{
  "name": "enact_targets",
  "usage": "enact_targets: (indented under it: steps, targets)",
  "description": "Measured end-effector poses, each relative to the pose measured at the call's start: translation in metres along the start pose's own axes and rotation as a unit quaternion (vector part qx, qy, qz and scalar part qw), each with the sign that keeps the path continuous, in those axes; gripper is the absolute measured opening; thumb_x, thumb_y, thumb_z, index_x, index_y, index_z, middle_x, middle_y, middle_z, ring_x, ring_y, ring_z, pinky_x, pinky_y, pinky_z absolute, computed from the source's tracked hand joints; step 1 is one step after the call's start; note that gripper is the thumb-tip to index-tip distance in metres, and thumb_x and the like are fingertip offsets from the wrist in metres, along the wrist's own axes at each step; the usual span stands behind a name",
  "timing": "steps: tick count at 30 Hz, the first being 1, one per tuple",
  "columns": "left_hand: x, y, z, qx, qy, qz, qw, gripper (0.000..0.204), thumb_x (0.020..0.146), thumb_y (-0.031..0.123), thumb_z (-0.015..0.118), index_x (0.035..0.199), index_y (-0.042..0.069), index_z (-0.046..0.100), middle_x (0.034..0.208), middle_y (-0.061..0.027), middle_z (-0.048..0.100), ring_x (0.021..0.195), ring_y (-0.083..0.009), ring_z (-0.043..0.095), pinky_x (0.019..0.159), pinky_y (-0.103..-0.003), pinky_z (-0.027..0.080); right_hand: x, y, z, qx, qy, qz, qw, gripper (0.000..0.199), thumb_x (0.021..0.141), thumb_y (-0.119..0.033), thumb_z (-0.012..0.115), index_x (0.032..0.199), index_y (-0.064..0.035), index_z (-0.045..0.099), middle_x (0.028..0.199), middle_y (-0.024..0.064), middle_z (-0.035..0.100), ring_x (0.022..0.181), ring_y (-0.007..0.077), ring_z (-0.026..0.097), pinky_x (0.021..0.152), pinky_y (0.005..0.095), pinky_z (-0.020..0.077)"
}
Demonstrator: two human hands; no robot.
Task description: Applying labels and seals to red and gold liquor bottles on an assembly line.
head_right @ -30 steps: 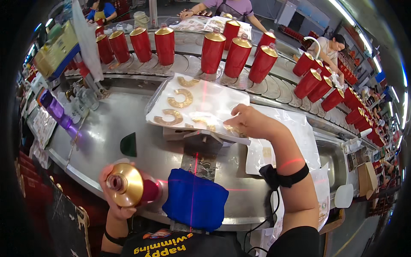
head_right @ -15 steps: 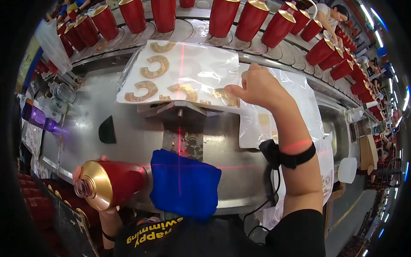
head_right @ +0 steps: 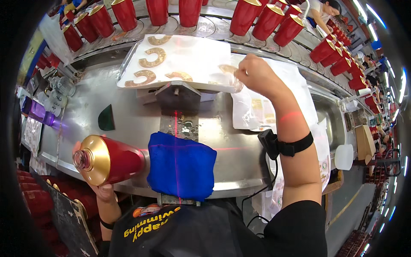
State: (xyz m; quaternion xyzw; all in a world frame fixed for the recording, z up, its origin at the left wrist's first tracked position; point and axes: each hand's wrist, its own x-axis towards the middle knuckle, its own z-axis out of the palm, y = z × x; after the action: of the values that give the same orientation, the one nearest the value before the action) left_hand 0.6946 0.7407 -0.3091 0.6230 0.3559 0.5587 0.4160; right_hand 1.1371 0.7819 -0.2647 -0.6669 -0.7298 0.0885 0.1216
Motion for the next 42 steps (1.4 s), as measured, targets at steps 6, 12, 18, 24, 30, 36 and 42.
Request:
enact_targets:
  steps: [6,12,18,24,30,36,42]
  targets:
    - [0.001,-0.002,-0.004,0.051,0.005,0.020,0.998,0.118,0.066,0.072,0.071,0.145,0.002,0.019,0.135,-0.0186,0.043,0.124,-0.0279,0.048,0.104,-0.039,0.040,-0.008,0.067,-0.018,0.111,0.108,0.197,0.968,0.029,0.089,-0.027,0.064,0.092,0.0013,0.066,0.096,0.0108,0.059,0.087,0.0200,0.058,0.076,0.0353,0.0470]
    - [0.007,0.001,-0.008,0.040,0.003,0.027,0.999,0.119,0.064,0.068,0.076,0.143,-0.002,0.020,0.132,-0.0170,0.042,0.119,-0.0279,0.050,0.101,-0.038,0.042,-0.036,0.167,0.067,-0.194,0.064,0.277,0.939,0.036,0.085,-0.038,0.060,0.081,-0.0042,0.072,0.089,0.0237,0.066,0.091,0.0374,0.062,0.080,0.0442,0.0505]
    - [0.020,0.007,-0.010,-0.160,-0.131,-0.018,0.978,0.104,0.059,0.015,0.084,0.142,0.005,0.023,0.131,-0.0168,0.046,0.121,-0.0278,0.050,0.103,-0.040,0.042,-0.060,0.220,0.070,-0.293,-0.051,0.265,0.917,0.043,0.086,-0.040,0.052,0.078,-0.0047,0.074,0.086,0.0197,0.070,0.100,0.0417,0.061,0.089,0.0481,0.0472]
    - [0.001,-0.004,-0.014,-0.096,-0.105,0.026,0.990,0.097,0.067,0.021,0.086,0.140,0.002,0.026,0.134,-0.0142,0.042,0.125,-0.0243,0.045,0.106,-0.038,0.035,-0.031,0.118,0.031,-0.016,0.002,0.260,0.965,0.036,0.084,-0.030,0.059,0.083,0.0054,0.066,0.090,0.0268,0.061,0.084,0.0403,0.060,0.079,0.0440,0.0464]
    - [0.003,-0.011,0.000,-0.006,0.009,0.116,0.993,0.096,0.070,0.033,0.085,0.139,0.001,0.026,0.130,-0.0175,0.043,0.121,-0.0271,0.046,0.105,-0.039,0.036,-0.016,0.084,0.028,0.065,0.067,0.245,0.965,0.036,0.084,-0.028,0.062,0.080,0.0072,0.063,0.084,0.0251,0.059,0.079,0.0352,0.060,0.072,0.0425,0.0457]
    - [0.054,-0.004,-0.013,-0.291,0.083,-0.112,0.946,0.050,0.090,0.031,0.060,0.128,0.007,0.039,0.112,-0.0137,0.058,0.096,-0.0226,0.063,0.081,-0.037,0.055,-0.065,0.209,0.073,-0.265,0.061,0.170,0.947,0.036,0.082,-0.030,0.059,0.082,0.0038,0.069,0.078,0.0254,0.066,0.072,0.0409,0.064,0.070,0.0462,0.0494]
    - [0.062,-0.013,-0.028,-0.445,0.049,-0.238,0.862,0.052,0.092,0.052,0.047,0.114,0.007,0.060,0.103,-0.0137,0.067,0.091,-0.0275,0.067,0.078,-0.043,0.057,-0.076,0.209,0.060,-0.053,0.079,0.284,0.954,0.035,0.085,-0.031,0.059,0.072,0.0013,0.064,0.061,0.0165,0.060,0.054,0.0285,0.057,0.053,0.0432,0.0444]
